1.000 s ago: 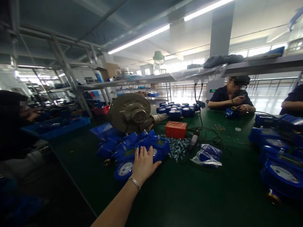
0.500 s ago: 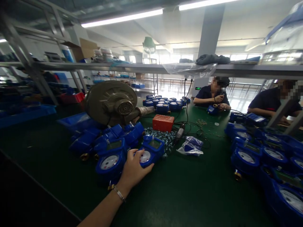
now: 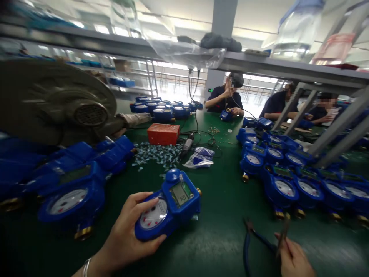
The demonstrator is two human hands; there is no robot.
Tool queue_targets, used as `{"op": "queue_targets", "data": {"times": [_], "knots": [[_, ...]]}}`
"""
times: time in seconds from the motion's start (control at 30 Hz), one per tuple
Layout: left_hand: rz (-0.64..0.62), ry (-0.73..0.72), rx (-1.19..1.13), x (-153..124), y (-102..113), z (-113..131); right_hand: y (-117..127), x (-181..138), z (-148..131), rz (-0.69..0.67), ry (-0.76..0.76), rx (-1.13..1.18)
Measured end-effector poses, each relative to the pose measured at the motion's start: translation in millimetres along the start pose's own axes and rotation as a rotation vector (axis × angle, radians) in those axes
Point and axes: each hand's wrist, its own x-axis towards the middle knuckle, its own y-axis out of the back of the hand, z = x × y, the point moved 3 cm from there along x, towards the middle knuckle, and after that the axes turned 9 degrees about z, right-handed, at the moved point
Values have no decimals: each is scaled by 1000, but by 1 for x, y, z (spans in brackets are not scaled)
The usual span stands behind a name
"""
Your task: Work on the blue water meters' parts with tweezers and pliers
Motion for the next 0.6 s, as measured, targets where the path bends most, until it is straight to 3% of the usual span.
{"op": "queue_targets", "data": {"times": [0.17, 0.33, 0.43, 0.6], "knots": [[-177, -26, -242, 7, -44, 1, 6, 26, 2, -56, 134, -99], [-292, -120, -366, 30, -60, -6, 7, 39, -6, -69, 237, -137], [-346, -65, -347, 36, -61, -8, 7, 25, -21, -4, 222, -145], [-362, 53, -285, 27, -57, -3, -7, -32, -66, 3, 199, -164]]}}
